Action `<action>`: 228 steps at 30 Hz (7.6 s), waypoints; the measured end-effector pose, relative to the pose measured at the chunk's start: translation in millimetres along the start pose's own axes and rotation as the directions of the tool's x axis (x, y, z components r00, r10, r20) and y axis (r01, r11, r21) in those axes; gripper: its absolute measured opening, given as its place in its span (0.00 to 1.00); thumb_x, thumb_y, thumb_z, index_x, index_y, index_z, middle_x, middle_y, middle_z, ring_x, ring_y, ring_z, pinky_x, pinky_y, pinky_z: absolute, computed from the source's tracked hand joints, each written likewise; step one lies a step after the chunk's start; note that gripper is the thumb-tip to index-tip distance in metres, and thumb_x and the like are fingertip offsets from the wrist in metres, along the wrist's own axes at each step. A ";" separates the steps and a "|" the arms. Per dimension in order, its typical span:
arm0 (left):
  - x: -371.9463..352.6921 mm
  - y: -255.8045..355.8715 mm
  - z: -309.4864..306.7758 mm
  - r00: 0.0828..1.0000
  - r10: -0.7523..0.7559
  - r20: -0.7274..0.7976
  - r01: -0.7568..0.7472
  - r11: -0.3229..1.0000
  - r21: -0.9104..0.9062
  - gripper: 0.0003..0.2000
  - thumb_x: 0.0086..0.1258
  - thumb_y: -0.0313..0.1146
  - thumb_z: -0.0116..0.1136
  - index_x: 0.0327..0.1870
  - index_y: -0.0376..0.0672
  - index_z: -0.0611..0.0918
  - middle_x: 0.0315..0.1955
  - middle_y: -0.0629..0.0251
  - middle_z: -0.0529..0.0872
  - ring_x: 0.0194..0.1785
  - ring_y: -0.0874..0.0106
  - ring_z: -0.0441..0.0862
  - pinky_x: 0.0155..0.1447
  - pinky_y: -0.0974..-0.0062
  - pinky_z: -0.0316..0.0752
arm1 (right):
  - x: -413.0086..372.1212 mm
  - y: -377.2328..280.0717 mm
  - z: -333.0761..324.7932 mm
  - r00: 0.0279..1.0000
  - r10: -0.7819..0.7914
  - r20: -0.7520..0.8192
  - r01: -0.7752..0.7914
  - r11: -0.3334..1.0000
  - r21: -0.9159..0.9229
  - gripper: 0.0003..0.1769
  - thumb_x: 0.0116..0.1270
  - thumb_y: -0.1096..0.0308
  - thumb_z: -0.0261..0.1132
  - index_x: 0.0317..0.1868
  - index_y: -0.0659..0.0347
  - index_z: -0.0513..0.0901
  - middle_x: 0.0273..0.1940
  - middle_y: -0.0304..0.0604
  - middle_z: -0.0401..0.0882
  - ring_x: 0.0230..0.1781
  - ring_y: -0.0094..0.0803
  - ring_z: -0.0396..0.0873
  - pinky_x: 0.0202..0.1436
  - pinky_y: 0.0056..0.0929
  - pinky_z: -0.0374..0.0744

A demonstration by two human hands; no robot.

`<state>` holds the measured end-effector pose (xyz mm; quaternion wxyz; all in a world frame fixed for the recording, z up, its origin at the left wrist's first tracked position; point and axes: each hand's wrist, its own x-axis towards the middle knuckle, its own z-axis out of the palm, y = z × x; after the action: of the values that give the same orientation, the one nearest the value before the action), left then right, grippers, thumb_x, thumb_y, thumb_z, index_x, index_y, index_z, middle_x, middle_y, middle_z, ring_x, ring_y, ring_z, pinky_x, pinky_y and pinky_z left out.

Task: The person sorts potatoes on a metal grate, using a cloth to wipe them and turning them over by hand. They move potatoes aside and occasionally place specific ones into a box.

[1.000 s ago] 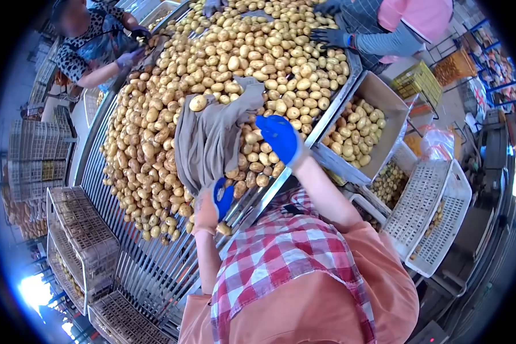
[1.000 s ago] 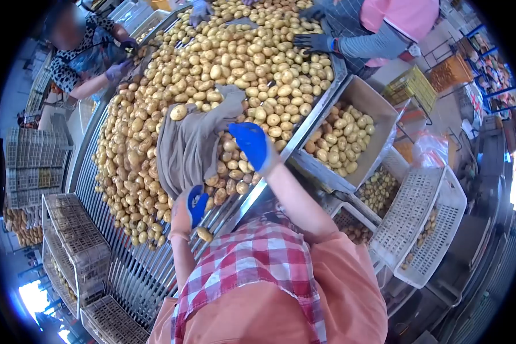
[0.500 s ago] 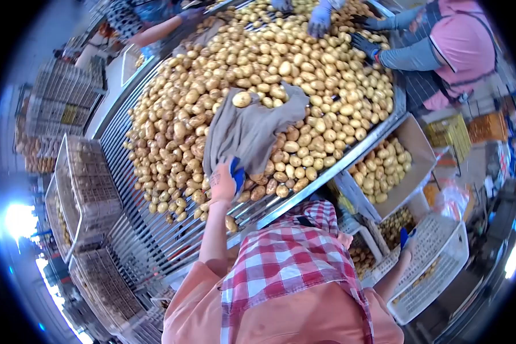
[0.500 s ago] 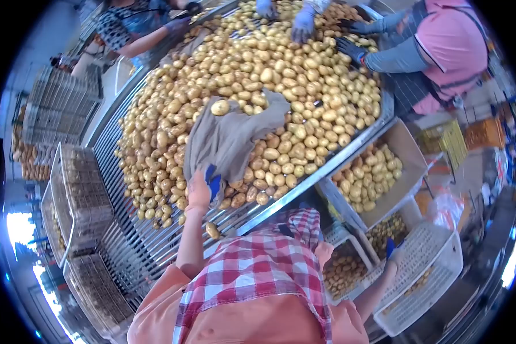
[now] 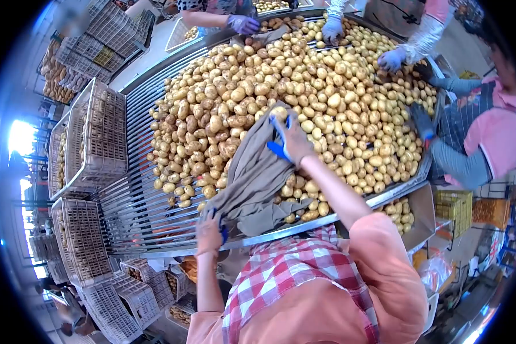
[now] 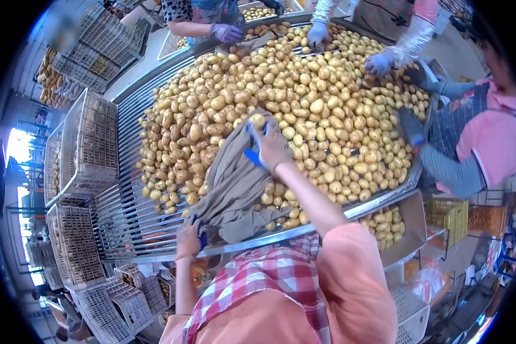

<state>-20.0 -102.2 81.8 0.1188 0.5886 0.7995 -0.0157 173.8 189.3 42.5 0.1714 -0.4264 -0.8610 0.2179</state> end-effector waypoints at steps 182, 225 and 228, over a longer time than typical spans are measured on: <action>281.5 131.5 -20.2 0.993 0.098 0.063 -0.091 0.990 -0.109 0.25 0.58 0.24 0.52 0.59 0.55 0.73 0.57 0.49 0.68 0.53 0.53 0.75 0.55 0.60 0.72 | 76.3 113.8 21.4 0.992 0.027 0.120 0.021 0.925 -0.378 0.24 0.61 0.68 0.51 0.59 0.53 0.72 0.57 0.48 0.68 0.58 0.52 0.65 0.49 0.46 0.73; 116.2 60.6 9.3 0.966 0.171 0.193 -0.204 0.964 0.169 0.27 0.59 0.25 0.45 0.64 0.36 0.65 0.66 0.45 0.59 0.70 0.54 0.56 0.71 0.63 0.51 | -8.2 48.2 -3.2 0.897 -0.402 0.184 0.402 0.915 0.035 0.14 0.61 0.58 0.61 0.37 0.60 0.77 0.38 0.48 0.76 0.40 0.44 0.75 0.42 0.39 0.73; 79.2 74.7 1.8 0.906 0.206 0.369 -0.243 0.968 0.057 0.32 0.55 0.28 0.48 0.66 0.37 0.62 0.66 0.46 0.59 0.71 0.53 0.53 0.73 0.57 0.42 | -78.0 54.6 -52.2 0.960 -0.230 0.161 0.218 0.972 0.088 0.19 0.58 0.63 0.65 0.48 0.62 0.78 0.43 0.50 0.77 0.43 0.48 0.75 0.46 0.41 0.72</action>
<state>28.9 -5.4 72.1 0.2341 0.6692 0.6891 -0.1502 280.0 167.8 49.6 0.1357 -0.2998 -0.9072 0.2623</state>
